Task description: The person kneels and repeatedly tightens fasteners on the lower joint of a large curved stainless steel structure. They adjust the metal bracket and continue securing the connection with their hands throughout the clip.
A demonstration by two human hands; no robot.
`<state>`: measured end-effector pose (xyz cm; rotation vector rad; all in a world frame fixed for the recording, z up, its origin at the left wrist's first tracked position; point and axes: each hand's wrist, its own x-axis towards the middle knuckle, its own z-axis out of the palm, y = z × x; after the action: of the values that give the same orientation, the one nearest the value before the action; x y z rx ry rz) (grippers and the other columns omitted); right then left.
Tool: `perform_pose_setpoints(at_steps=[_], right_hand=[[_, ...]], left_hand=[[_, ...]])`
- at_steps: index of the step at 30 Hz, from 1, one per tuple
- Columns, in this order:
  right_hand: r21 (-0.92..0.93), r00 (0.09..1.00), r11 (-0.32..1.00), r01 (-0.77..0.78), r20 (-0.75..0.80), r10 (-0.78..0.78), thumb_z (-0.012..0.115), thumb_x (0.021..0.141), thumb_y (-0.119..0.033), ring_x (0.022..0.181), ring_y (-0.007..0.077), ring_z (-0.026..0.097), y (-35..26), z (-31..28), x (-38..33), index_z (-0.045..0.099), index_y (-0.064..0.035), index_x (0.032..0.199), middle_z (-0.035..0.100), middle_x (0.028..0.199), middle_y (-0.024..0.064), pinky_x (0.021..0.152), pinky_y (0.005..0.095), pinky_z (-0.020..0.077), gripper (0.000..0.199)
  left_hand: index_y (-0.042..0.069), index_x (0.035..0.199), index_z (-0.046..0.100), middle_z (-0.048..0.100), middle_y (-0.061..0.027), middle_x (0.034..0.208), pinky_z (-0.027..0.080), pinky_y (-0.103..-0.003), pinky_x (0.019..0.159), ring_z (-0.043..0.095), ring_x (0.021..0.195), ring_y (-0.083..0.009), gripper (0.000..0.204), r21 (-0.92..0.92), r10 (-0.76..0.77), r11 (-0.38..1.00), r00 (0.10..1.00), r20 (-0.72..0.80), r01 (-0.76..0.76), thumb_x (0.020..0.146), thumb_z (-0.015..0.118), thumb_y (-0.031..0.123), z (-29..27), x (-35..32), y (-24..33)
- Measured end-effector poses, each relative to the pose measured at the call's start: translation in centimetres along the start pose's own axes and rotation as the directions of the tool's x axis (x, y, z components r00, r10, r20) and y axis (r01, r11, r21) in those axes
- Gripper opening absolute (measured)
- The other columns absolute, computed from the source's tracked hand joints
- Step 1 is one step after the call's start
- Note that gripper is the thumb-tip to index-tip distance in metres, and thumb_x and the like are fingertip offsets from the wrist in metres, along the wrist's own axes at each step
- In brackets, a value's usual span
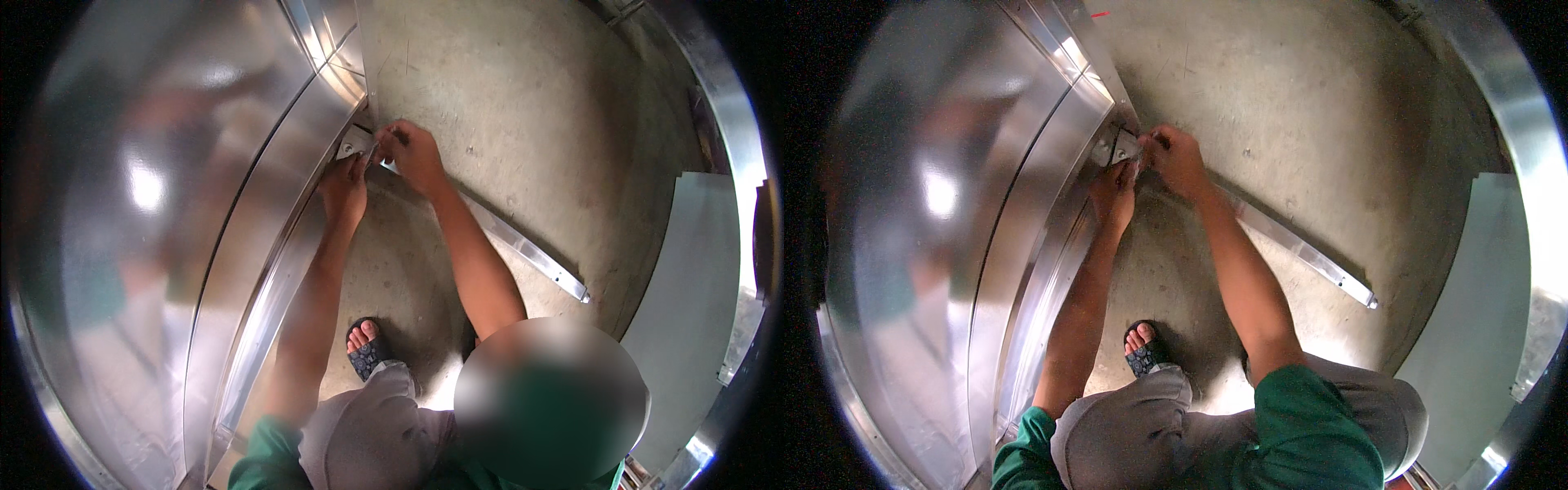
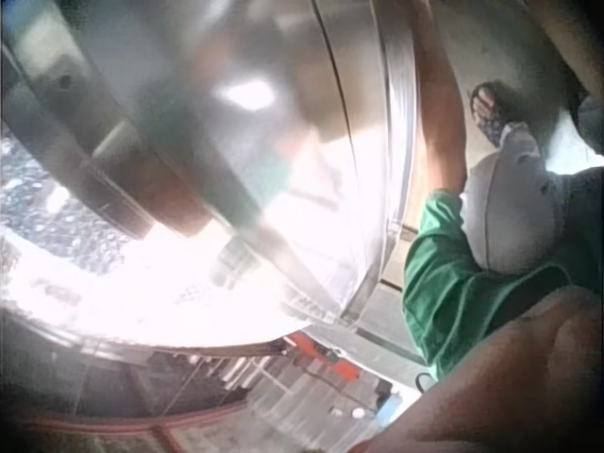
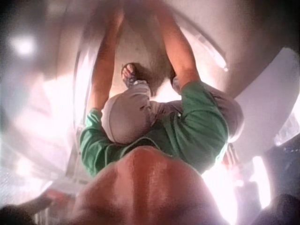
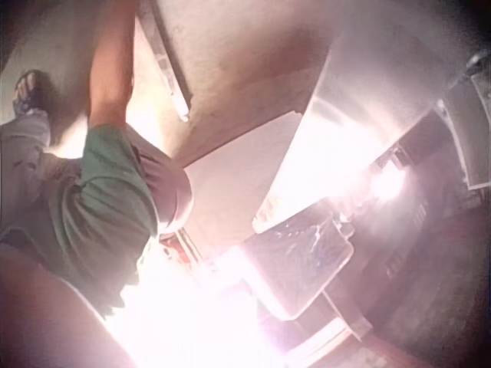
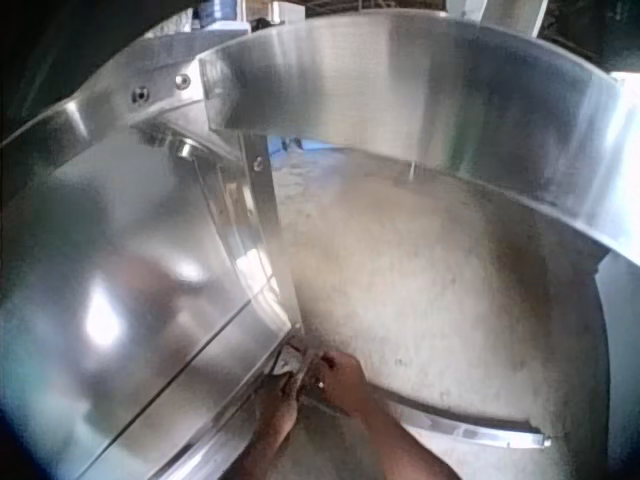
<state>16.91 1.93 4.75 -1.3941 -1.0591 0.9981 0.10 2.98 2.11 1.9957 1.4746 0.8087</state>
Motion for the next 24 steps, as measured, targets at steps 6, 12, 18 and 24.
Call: perform_pose_setpoints(at_steps=[6, 12, 18, 24], right_hand=[[0.049, 0.979, 0.999, -0.008, -0.205, 0.018, 0.059, 0.102, -0.016, 0.069, 0.0122, 0.067, -0.7, 1.6, -2.4, 0.065, 0.0018, 0.1, 0.065, 0.073, 0.005, 0.062, 0.028, 0.0518, 0.019], [0.165, 0.957, 0.979, 0.121, -0.282, -0.071, 0.06, 0.102, -0.022, 0.07, 0.0161, 0.067, -2.6, 1.6, -0.9, 0.063, 0.0004, 0.098, 0.069, 0.078, 0.0098, 0.066, 0.0318, 0.0528, 0.023], [0.165, 0.954, 0.967, -0.193, -0.198, 0.224, 0.064, 0.098, -0.012, 0.084, 0.0189, 0.072, 2.1, 2.4, -10.2, 0.062, 0.005, 0.106, 0.074, 0.091, 0.0137, 0.074, 0.0312, 0.0574, 0.019], [0.099, 0.95, 0.946, -0.307, -0.027, 0.311, 0.068, 0.096, -0.015, 0.09, 0.019, 0.072, 6.7, 6.7, -14.9, 0.061, 0.0046, 0.114, 0.074, 0.096, 0.0131, 0.082, 0.032, 0.0559, 0.028]], left_hand=[[0.0, 0.111, 0.065, 0.068, -0.0091, 0.089, 0.056, -0.037, 0.078, 0.068, 0.084, -0.0207, 0.036, -0.726, -0.593, 0.335, 0.733, 0.334, 0.601, 0.099, 0.064, 0.035, 0.5, -0.7, -0.1], [0.003, 0.113, 0.061, 0.067, -0.0104, 0.098, 0.059, -0.031, 0.078, 0.068, 0.085, -0.0211, 0.032, -0.761, -0.214, 0.56, 0.945, 0.249, 0.327, 0.103, 0.056, 0.033, -0.2, 1.9, -2.2], [0.002, 0.105, 0.067, 0.069, -0.0073, 0.089, 0.053, -0.028, 0.067, 0.066, 0.075, -0.0158, 0.025, -0.814, -0.559, 0.147, 0.727, 0.4, 0.561, 0.101, 0.058, 0.025, -1.1, -0.8, -1.0], [0.002, 0.103, 0.074, 0.073, -0.013, 0.085, 0.052, -0.035, 0.067, 0.07, 0.073, -0.0233, 0.026, -0.377, -0.386, 0.843, 0.92, 0.07, 0.382, 0.096, 0.06, 0.023, 0.3, -1.0, -2.2]])
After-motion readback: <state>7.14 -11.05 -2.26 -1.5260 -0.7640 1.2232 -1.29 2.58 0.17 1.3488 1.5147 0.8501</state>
